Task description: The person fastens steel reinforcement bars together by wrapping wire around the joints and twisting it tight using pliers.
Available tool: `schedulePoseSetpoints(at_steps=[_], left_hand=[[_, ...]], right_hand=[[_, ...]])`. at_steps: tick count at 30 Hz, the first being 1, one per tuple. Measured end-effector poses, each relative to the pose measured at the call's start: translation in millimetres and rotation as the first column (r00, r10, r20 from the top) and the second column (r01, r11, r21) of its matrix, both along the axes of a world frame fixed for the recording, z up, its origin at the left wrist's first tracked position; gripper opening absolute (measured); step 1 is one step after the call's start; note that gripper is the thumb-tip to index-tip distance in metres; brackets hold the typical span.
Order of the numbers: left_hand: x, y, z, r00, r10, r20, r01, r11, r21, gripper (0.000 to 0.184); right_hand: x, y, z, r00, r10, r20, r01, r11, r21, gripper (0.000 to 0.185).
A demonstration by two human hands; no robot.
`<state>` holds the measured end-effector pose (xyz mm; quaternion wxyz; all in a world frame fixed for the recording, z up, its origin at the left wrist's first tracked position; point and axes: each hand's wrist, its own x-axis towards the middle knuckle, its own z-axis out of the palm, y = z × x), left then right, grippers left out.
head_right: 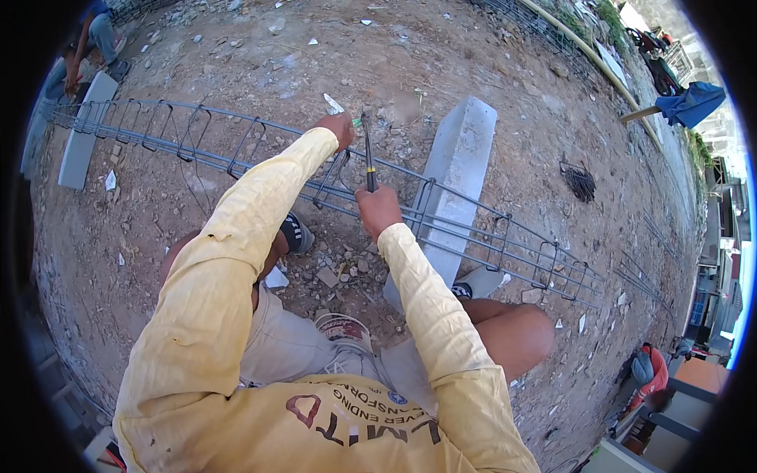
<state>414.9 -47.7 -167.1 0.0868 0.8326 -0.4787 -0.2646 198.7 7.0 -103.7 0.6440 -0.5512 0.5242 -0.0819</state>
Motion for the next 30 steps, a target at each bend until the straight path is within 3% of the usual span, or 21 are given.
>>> schedulePoseSetpoints(at_steps=[9, 12, 15, 19, 22, 30], left_hand=[[3.7, -5.4, 7.8, 0.999, -0.047, -0.005, 0.047, 0.994, 0.101, 0.037], [9.1, 5.9, 8.6, 0.999, -0.032, -0.030, 0.029, 0.996, -0.081, 0.029], [15.4, 24.2, 18.1, 0.955, -0.043, -0.294, -0.018, 0.979, -0.203, 0.028], [18.9, 38.6, 16.0, 0.951, -0.067, -0.303, -0.016, 0.965, -0.262, 0.025], [12.6, 46.8, 23.9, 0.982, -0.124, -0.145, 0.076, 0.951, -0.299, 0.024], [7.2, 45.6, 17.9, 0.980, -0.027, -0.198, -0.040, 0.945, -0.324, 0.027]], right_hand=[[16.0, -13.3, 23.4, 0.957, -0.196, 0.216, 0.117, 0.937, 0.329, 0.009], [24.3, -19.4, 33.2, 0.917, -0.295, 0.270, 0.165, 0.894, 0.416, 0.008], [30.3, -28.2, 37.3, 0.877, -0.357, 0.322, 0.195, 0.875, 0.442, 0.008], [33.2, -44.6, 34.6, 0.845, -0.398, 0.356, 0.191, 0.848, 0.494, 0.008], [32.2, -48.3, 36.8, 0.847, -0.397, 0.353, 0.200, 0.853, 0.482, 0.009], [35.1, -37.2, 40.9, 0.852, -0.396, 0.343, 0.211, 0.858, 0.468, 0.007]])
